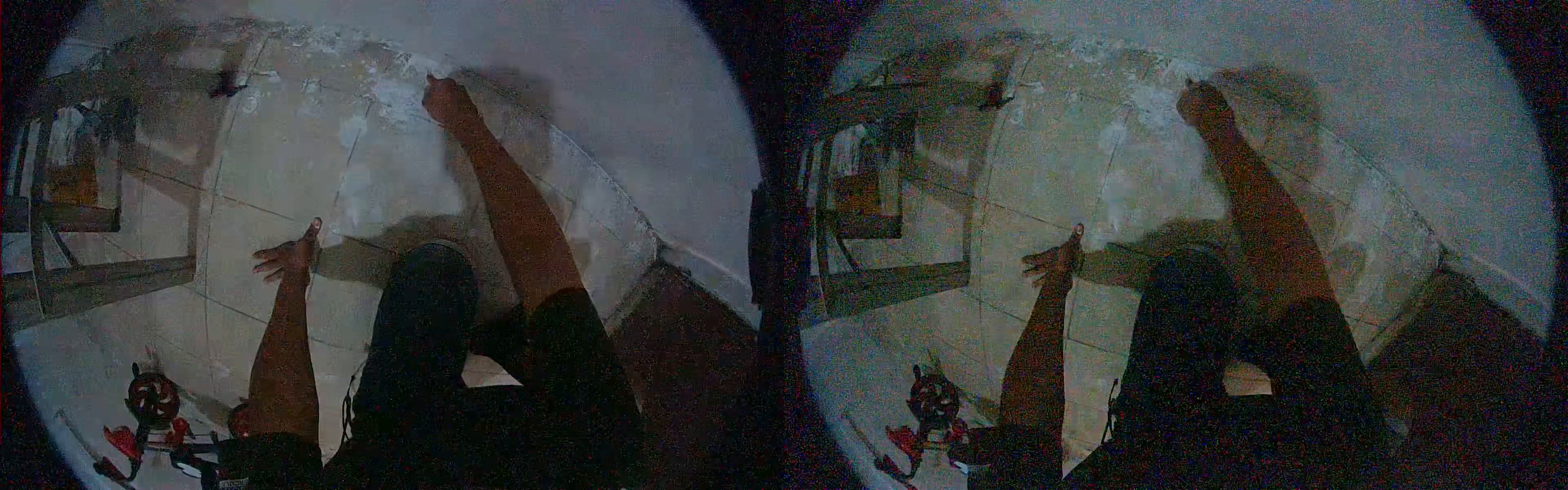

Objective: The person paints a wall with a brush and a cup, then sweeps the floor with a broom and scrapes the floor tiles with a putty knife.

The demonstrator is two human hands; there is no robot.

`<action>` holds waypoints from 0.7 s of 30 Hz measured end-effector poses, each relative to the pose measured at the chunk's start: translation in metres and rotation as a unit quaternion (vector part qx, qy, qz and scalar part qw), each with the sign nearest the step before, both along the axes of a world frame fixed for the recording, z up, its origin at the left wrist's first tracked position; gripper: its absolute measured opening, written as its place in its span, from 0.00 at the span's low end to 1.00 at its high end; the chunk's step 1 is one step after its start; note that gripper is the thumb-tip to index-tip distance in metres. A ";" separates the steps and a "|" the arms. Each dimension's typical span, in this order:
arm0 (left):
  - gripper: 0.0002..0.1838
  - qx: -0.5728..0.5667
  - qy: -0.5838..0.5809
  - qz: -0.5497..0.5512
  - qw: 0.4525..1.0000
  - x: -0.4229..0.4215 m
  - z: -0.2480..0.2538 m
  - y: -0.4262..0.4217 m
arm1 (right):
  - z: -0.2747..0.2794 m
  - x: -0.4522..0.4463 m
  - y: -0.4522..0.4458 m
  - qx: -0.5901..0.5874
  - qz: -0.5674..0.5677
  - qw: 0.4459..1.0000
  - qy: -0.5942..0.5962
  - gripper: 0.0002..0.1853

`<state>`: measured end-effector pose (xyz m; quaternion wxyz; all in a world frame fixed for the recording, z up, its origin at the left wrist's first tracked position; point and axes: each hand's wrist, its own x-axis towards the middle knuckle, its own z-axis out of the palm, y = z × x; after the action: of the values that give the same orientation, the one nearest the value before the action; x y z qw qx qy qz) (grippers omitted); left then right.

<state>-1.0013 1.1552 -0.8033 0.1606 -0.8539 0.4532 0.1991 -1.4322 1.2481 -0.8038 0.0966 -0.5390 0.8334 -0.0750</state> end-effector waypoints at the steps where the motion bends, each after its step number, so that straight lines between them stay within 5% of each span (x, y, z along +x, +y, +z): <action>1: 0.95 0.002 -0.014 -0.008 1.000 -0.004 0.002 -0.001 | 0.009 0.000 -0.008 -0.032 -0.030 0.993 -0.107 0.17; 5: 0.95 0.040 -0.030 -0.012 0.999 -0.016 0.026 -0.001 | 0.034 0.033 0.000 0.094 -0.160 0.981 -0.057 0.22; 8: 0.94 0.029 -0.013 0.002 0.999 -0.013 0.023 -0.001 | 0.022 0.024 0.010 0.077 -0.084 0.993 -0.005 0.27; 11: 0.94 0.019 0.021 0.051 0.998 -0.014 0.027 -0.002 | 0.018 0.001 -0.005 -0.043 -0.080 0.989 -0.115 0.26; 14: 0.94 0.054 0.016 0.024 0.998 -0.003 0.018 -0.007 | 0.030 -0.001 -0.003 0.067 0.016 0.997 0.044 0.25; 16: 0.94 0.037 0.016 0.032 0.999 -0.006 0.015 -0.005 | 0.051 0.037 0.018 0.187 -0.024 0.981 -0.048 0.24; 18: 0.95 0.019 0.016 0.049 0.998 -0.002 0.003 -0.004 | 0.045 0.085 0.054 0.073 -0.067 0.992 -0.084 0.24; 21: 0.95 0.029 -0.008 -0.052 0.998 0.006 -0.012 -0.007 | 0.089 0.128 0.061 0.136 -0.131 0.966 -0.175 0.24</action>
<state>-0.9948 1.1487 -0.8158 0.1986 -0.8256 0.4901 0.1969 -1.3047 1.3095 -0.7144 0.3023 -0.3855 0.8693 -0.0659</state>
